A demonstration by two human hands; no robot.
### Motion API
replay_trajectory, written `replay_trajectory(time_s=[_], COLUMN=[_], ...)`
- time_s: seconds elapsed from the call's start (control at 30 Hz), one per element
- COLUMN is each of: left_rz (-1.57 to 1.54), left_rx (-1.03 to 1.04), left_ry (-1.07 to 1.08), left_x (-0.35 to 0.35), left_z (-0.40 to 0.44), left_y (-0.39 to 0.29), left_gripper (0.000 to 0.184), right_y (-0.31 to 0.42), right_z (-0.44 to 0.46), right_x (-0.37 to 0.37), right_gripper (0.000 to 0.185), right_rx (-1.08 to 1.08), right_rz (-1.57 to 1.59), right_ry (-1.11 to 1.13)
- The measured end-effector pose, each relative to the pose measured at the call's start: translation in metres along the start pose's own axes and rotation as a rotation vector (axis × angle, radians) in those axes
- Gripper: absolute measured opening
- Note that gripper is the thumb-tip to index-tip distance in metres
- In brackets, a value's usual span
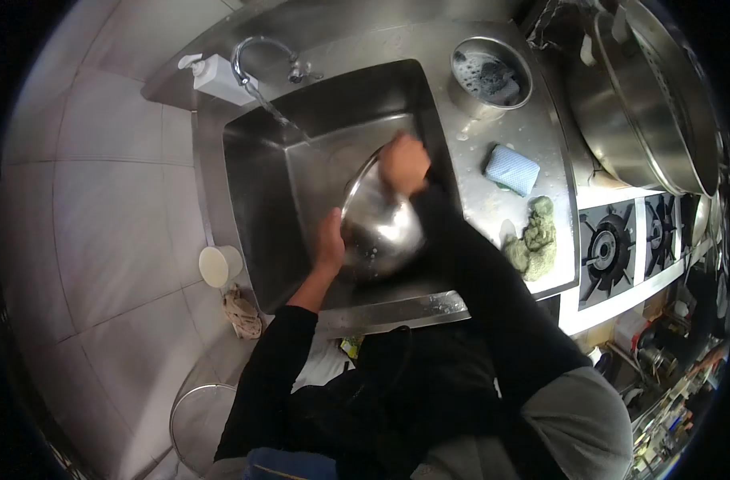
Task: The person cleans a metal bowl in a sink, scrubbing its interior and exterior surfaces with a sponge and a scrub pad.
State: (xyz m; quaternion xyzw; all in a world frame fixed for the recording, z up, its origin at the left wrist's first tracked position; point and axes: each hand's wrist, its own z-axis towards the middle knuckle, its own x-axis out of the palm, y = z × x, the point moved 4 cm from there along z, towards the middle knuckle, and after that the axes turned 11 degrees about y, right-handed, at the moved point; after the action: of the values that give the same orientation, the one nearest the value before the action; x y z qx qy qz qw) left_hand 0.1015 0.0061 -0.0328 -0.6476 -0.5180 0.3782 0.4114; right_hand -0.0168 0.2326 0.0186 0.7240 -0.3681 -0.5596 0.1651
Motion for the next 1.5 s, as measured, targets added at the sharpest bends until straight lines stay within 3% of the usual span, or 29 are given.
replay_trajectory(time_s=[0.03,0.13,0.2,0.27,0.33,0.37,0.5,0.57,0.6,0.63,0.7,0.77,0.83,0.87,0.93,0.97,1.03,1.07,1.1,1.17,1.23,1.27,1.3,1.33,1.37,1.4,1.43,1.47,1.5], left_rz=[0.019,0.08,0.126,0.086,0.096,0.099,-0.189,-0.298,-0.302,-0.341,-0.369,-0.22,-0.184,-0.141,-0.147,-0.157,-0.21,-0.232,-0.197,-0.161,-0.059,-0.133,-0.188,0.098,0.095,0.178,0.266,0.276,0.281], left_rx=[-0.015,-0.068,-0.09,-0.129,-0.218,-0.303,-0.266,-0.271,-0.273,-0.273,-0.263,-0.232,-0.245,-0.264,-0.242,-0.228,-0.265,-0.343,-0.369,-0.386,-0.325,-0.411,-0.476,-0.277,-0.277,-0.303,-0.33,-0.222,-0.239], left_ry=[-0.017,-0.073,-0.119,-0.021,0.024,0.073,0.109,0.396,0.388,0.45,0.524,0.394,0.386,0.379,0.346,0.319,0.319,0.213,0.117,0.03,0.129,0.134,0.057,0.02,0.022,-0.112,-0.243,-0.383,-0.379], left_x=[0.005,0.005,-0.003,-0.005,-0.007,-0.006,0.005,0.02,0.02,0.021,0.025,0.025,0.021,0.018,0.022,0.024,0.02,0.003,-0.006,-0.023,-0.036,-0.025,-0.024,-0.049,-0.041,-0.03,-0.022,-0.017,-0.016], left_z=[-0.003,-0.008,-0.008,-0.01,-0.008,-0.003,-0.005,-0.012,-0.013,-0.013,-0.007,0.001,0.003,-0.001,-0.008,-0.017,-0.03,-0.027,-0.034,-0.037,-0.024,-0.01,0.015,0.066,0.064,0.059,0.054,0.041,0.024], left_y=[-0.016,-0.018,-0.015,-0.013,-0.014,-0.015,-0.04,-0.074,-0.072,-0.071,-0.071,-0.063,-0.056,-0.056,-0.065,-0.075,-0.062,-0.019,-0.014,-0.012,-0.012,-0.053,-0.069,-0.026,-0.031,-0.048,-0.056,-0.05,-0.047], left_gripper=[0.052,0.051,0.052,0.053,0.054,0.056,0.066,0.086,0.086,0.088,0.091,0.1,0.102,0.105,0.101,0.098,0.091,0.087,0.083,0.08,0.079,0.078,0.08,0.079,0.079,0.08,0.08,0.074,0.074], right_y=[0.019,0.046,0.035,-0.006,-0.012,0.002,0.041,0.028,0.02,0.007,0.008,0.022,0.036,0.037,0.038,0.03,0.013,-0.021,-0.066,-0.022,-0.003,0.016,0.03,0.047,0.06,0.054,0.042,0.027,0.004], right_z=[-0.032,-0.093,-0.063,0.009,0.018,0.003,-0.115,-0.075,-0.036,0.003,0.013,-0.044,-0.123,-0.125,-0.111,-0.074,-0.002,0.044,0.091,0.047,0.016,-0.016,-0.053,-0.093,-0.112,-0.101,-0.083,-0.066,-0.028], right_x=[0.014,0.041,0.018,0.008,0.009,0.013,0.045,0.031,0.016,0.004,-0.003,0.021,0.054,0.052,0.045,0.031,-0.007,0.004,0.042,-0.001,0.037,0.051,0.081,0.093,0.093,0.088,0.077,0.066,0.047], right_gripper=[0.028,0.027,0.029,0.033,0.027,0.024,0.016,0.02,0.023,0.023,0.024,0.024,0.023,0.023,0.02,0.02,0.028,0.033,0.028,0.027,0.027,0.028,0.027,0.026,0.025,0.025,0.024,0.023,0.027], right_rx=[-0.081,-0.206,-0.104,0.06,0.028,0.002,-0.348,-0.267,-0.172,-0.111,-0.212,-0.248,-0.438,-0.434,-0.377,-0.349,-0.075,-0.165,-0.436,-0.228,0.022,-0.069,-0.329,-0.33,-0.34,-0.34,-0.401,-0.455,-0.152], right_rz=[-0.051,-0.066,-0.071,0.038,0.086,0.068,-0.064,-0.109,-0.132,-0.049,-0.254,-0.167,-0.084,-0.079,-0.138,-0.164,0.047,0.072,-0.152,0.044,0.05,-0.003,-0.12,-0.055,0.005,0.004,-0.099,-0.204,-0.072], right_ry=[-0.069,0.133,0.005,0.002,0.021,0.018,0.039,-0.037,-0.096,-0.019,-0.012,-0.244,-0.013,-0.007,0.03,-0.202,0.008,0.079,-0.01,0.062,0.041,0.099,0.102,0.144,0.175,0.167,0.002,-0.154,-0.094])
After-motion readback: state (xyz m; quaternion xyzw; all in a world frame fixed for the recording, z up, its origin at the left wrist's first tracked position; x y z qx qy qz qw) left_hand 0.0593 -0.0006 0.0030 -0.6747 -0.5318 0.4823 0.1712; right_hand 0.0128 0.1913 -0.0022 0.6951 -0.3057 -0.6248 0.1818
